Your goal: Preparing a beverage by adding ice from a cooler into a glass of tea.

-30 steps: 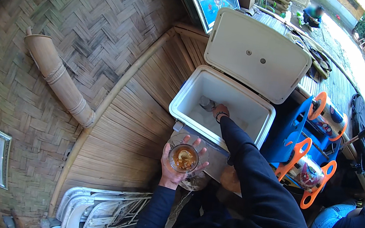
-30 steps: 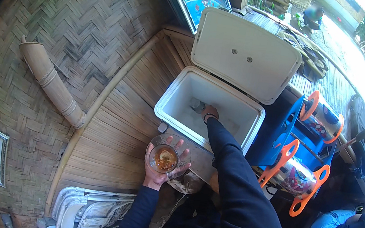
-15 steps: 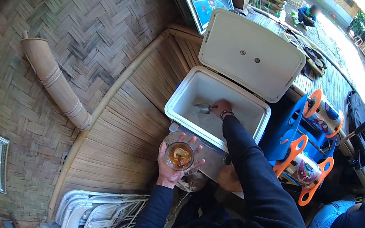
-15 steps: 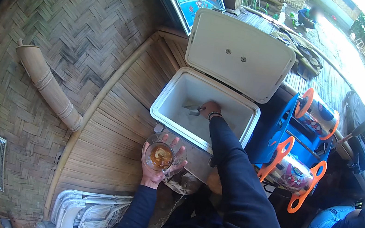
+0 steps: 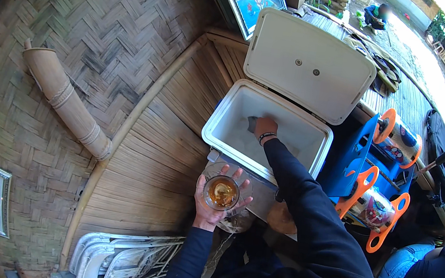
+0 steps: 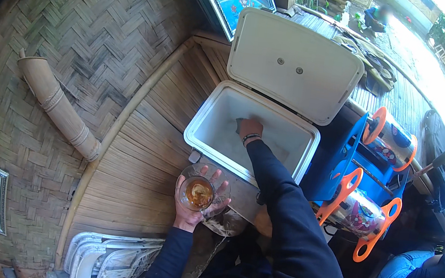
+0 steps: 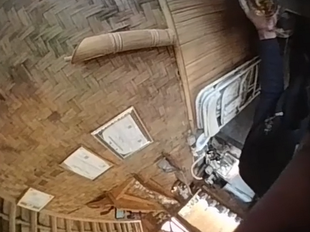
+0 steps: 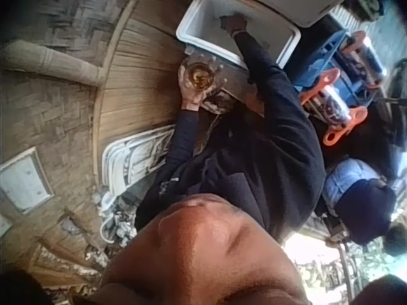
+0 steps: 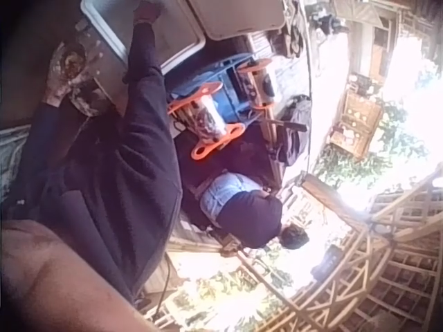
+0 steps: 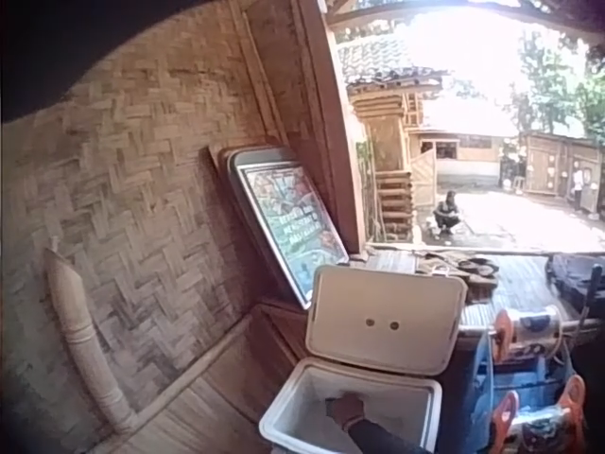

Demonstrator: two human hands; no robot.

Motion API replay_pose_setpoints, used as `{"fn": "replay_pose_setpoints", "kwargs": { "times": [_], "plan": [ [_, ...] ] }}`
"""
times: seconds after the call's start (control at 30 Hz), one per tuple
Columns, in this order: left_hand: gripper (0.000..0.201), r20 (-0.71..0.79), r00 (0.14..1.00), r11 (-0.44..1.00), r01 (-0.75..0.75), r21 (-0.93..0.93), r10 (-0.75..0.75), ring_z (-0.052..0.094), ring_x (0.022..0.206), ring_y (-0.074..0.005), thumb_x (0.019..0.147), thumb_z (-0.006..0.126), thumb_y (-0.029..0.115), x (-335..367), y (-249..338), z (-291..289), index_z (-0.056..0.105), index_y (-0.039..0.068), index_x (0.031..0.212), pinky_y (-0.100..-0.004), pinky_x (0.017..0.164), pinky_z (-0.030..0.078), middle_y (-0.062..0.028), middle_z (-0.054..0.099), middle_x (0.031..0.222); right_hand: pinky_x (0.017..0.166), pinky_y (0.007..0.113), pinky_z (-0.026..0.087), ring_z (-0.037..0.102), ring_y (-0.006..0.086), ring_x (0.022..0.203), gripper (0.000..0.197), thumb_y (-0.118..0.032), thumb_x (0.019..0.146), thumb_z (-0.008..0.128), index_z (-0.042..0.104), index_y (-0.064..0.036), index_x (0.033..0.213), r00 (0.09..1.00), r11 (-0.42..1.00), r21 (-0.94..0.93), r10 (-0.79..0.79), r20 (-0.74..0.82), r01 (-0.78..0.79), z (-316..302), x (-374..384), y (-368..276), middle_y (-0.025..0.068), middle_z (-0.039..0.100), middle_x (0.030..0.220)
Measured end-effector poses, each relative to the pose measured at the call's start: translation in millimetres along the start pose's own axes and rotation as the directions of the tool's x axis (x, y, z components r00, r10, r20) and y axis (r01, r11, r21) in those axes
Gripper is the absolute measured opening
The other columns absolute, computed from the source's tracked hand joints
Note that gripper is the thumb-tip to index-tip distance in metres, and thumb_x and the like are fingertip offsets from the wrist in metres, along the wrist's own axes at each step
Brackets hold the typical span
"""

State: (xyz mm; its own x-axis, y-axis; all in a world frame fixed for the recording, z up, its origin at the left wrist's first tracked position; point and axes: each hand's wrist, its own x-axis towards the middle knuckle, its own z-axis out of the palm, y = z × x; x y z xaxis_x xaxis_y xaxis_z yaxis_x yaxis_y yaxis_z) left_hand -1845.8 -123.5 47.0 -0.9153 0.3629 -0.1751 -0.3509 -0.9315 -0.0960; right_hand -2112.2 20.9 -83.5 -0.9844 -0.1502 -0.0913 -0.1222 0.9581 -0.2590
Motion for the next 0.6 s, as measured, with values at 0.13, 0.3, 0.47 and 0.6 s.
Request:
{"fn": "replay_pose_setpoints", "kwargs": {
  "times": [0.13, 0.3, 0.47, 0.6],
  "plan": [
    [0.071, -0.037, 0.999, 1.000, 0.002, 0.024, -0.001, 0.036, 0.135, -0.0452, 0.094, 0.026, 0.066, 3, 0, 3, 0.042, 0.018, 0.144, -0.0744, 0.104, 0.026, -0.0158, 0.037, 0.149, 0.077, 0.043, 0.056, 0.070, 0.0332, 0.087, 0.020, -0.024, 0.080, 0.067, 0.074, -0.0091, 0.091, 1.000, 1.000, -0.016, 0.004, -0.029, -0.005, -29, -4, -17, 0.0147, 0.072, 0.091],
    [0.070, -0.042, 0.999, 1.000, 0.001, 0.005, -0.001, 0.035, 0.135, -0.0467, 0.094, 0.028, 0.065, 4, -2, 2, 0.041, 0.018, 0.145, -0.0750, 0.104, 0.024, -0.0161, 0.036, 0.150, 0.078, 0.039, 0.057, 0.070, 0.0294, 0.092, 0.018, -0.019, 0.088, 0.060, 0.075, -0.0124, 0.095, 0.985, 0.991, -0.066, -0.108, 0.137, 0.118, -31, -14, -31, 0.0124, 0.072, 0.094],
    [0.069, -0.056, 0.998, 0.999, -0.005, 0.033, 0.007, 0.036, 0.134, -0.0463, 0.094, 0.028, 0.065, 5, -3, 1, 0.042, 0.018, 0.144, -0.0746, 0.104, 0.025, -0.0163, 0.038, 0.149, 0.078, 0.039, 0.057, 0.070, 0.0296, 0.092, 0.019, -0.020, 0.089, 0.059, 0.074, -0.0109, 0.096, 0.992, 0.996, -0.036, -0.073, 0.100, 0.077, -12, -7, -28, 0.0127, 0.072, 0.094],
    [0.070, -0.074, 0.997, 0.996, -0.001, 0.091, 0.008, 0.038, 0.134, -0.0414, 0.094, 0.025, 0.067, 7, -6, 0, 0.042, 0.020, 0.142, -0.0730, 0.103, 0.029, -0.0154, 0.039, 0.148, 0.079, 0.039, 0.056, 0.071, 0.0295, 0.089, 0.020, -0.021, 0.090, 0.058, 0.074, -0.0099, 0.094, 0.994, 0.997, -0.043, -0.055, 0.091, 0.059, -1, -1, -20, 0.0125, 0.072, 0.092]
  ]
}}
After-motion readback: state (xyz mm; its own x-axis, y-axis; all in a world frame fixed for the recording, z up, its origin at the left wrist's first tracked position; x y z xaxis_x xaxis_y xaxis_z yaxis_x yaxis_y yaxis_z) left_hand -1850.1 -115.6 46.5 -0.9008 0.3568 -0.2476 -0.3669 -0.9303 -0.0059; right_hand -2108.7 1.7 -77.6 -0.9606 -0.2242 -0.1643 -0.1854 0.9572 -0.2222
